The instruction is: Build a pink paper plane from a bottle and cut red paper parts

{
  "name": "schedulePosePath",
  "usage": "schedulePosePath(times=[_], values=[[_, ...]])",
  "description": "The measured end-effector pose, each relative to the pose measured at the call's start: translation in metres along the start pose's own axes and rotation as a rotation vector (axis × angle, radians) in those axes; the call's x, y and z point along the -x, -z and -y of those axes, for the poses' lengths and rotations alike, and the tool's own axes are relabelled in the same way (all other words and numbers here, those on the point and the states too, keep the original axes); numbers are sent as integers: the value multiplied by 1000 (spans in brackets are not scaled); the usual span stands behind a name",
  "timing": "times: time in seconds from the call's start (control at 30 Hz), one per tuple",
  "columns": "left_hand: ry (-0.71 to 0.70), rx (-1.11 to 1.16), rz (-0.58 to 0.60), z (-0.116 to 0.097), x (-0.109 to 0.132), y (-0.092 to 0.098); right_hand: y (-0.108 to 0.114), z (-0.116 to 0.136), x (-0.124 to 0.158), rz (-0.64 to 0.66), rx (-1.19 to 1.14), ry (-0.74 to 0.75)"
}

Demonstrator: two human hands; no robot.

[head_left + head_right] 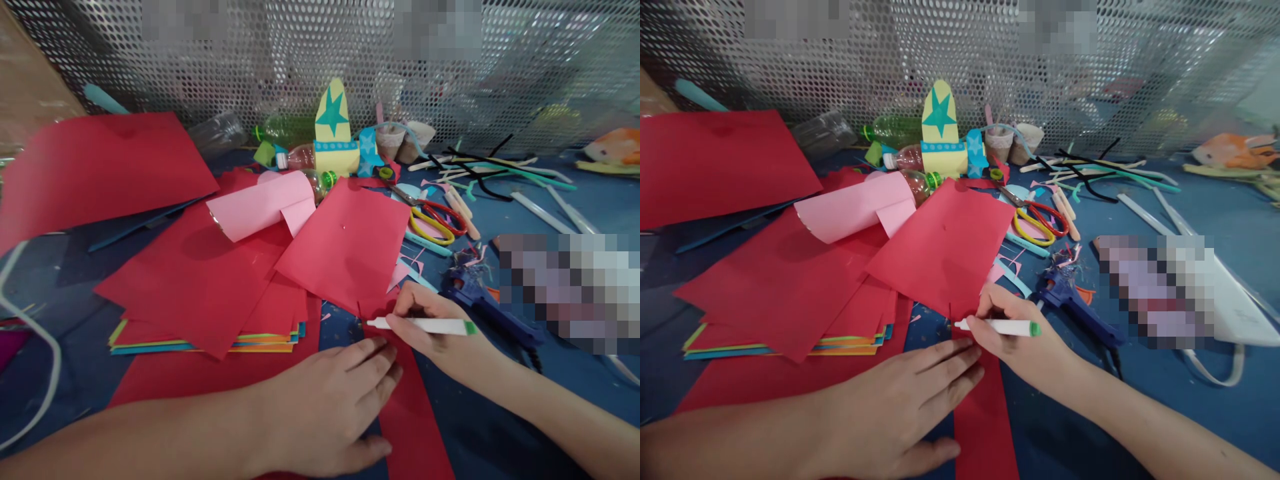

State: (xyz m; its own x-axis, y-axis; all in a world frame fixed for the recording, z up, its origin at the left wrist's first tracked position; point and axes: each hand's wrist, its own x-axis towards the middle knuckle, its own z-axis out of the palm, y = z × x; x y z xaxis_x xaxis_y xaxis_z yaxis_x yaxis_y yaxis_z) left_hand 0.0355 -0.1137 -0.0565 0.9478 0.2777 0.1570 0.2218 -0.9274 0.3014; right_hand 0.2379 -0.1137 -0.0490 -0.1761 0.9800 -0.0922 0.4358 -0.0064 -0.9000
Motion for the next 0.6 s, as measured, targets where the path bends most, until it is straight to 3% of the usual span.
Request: schedulePosePath(times=[0.17,0.3,0.43,0.6], values=[[10,-12,10,0,-1,2,4,6,-1,-27,-27,5],[-22,-30,-12,0,0,3,11,7,-2,-222,-198,57],[-42,-93,-115,-1,1,0,19,3,-2,-393,-313,107],[-3,-82,-170,-3,4,-1,21,5,0,-390,-267,180]])
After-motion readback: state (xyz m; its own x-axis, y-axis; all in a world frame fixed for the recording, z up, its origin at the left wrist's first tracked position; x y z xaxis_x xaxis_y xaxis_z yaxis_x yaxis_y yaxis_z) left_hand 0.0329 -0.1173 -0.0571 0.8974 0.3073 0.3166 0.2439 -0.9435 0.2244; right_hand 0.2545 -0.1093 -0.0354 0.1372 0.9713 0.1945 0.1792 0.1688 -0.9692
